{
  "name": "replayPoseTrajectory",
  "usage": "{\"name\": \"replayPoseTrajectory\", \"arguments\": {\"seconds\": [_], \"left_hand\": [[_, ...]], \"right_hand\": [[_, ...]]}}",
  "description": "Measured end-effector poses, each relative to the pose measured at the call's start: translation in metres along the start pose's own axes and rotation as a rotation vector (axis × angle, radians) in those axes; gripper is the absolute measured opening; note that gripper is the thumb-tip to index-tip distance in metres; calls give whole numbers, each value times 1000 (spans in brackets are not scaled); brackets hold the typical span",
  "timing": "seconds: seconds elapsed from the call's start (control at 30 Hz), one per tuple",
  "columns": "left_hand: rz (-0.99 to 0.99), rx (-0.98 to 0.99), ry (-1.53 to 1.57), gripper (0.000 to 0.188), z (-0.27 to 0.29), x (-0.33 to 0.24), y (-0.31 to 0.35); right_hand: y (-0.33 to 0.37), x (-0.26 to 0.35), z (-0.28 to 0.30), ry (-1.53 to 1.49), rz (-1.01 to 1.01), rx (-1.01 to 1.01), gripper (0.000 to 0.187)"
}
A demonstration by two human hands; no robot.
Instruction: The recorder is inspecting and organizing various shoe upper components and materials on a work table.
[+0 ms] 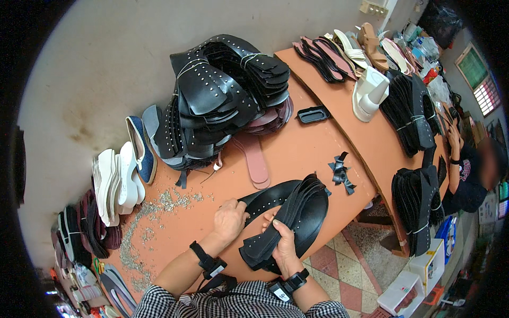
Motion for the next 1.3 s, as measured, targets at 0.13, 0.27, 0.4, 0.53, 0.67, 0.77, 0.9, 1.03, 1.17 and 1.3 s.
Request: {"name": "replayPoseTrajectory", "arguments": {"seconds": [0.13, 0.27, 0.4, 0.53, 0.67, 0.77, 0.9, 1.03, 1.17, 1.3], "left_hand": [[3, -98, 99, 17, 4, -3, 12], [-190, -100, 213, 12, 17, -36, 27], [-101, 81, 599, 13, 10, -39, 29], [17, -223, 262, 15, 10, 1, 2], [-2, -189, -62, 23, 6, 12, -16], [-6, -5, 77, 22, -1, 14, -18], [-54, 4, 133, 21, 21, -25, 5], [-185, -19, 347, 30, 20, -62, 36], [-4, 286, 431, 59, 21, -66, 33], [-39, 432, 245, 84, 30, -65, 15]], "right_hand": [[1, 1, -2, 19, -28, -118, 25], [7, 2, -12, 13, -66, -89, 18], [5, 0, 0, 33, -11, -140, 21], [1, -2, 2, -47, 7, 2, 29], [-1, -3, 4, -16, -4, 35, 30], [0, -3, 4, -5, -16, -18, 31], [4, 0, -1, 52, -56, -59, 31], [10, -5, -7, 42, -141, -79, 24], [10, -2, 3, 84, -6, -67, 32], [25, 2, -20, -116, -31, 161, 55]]}}
Point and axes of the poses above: each hand's wrist, its own y-axis away from the middle knuckle, its own z-axis out of the back of the hand, x = y × z, the point moved 5 cm from there along -y, towards the middle knuckle, and after that the axes turned 4 degrees about -y, right-handed, at the moved point
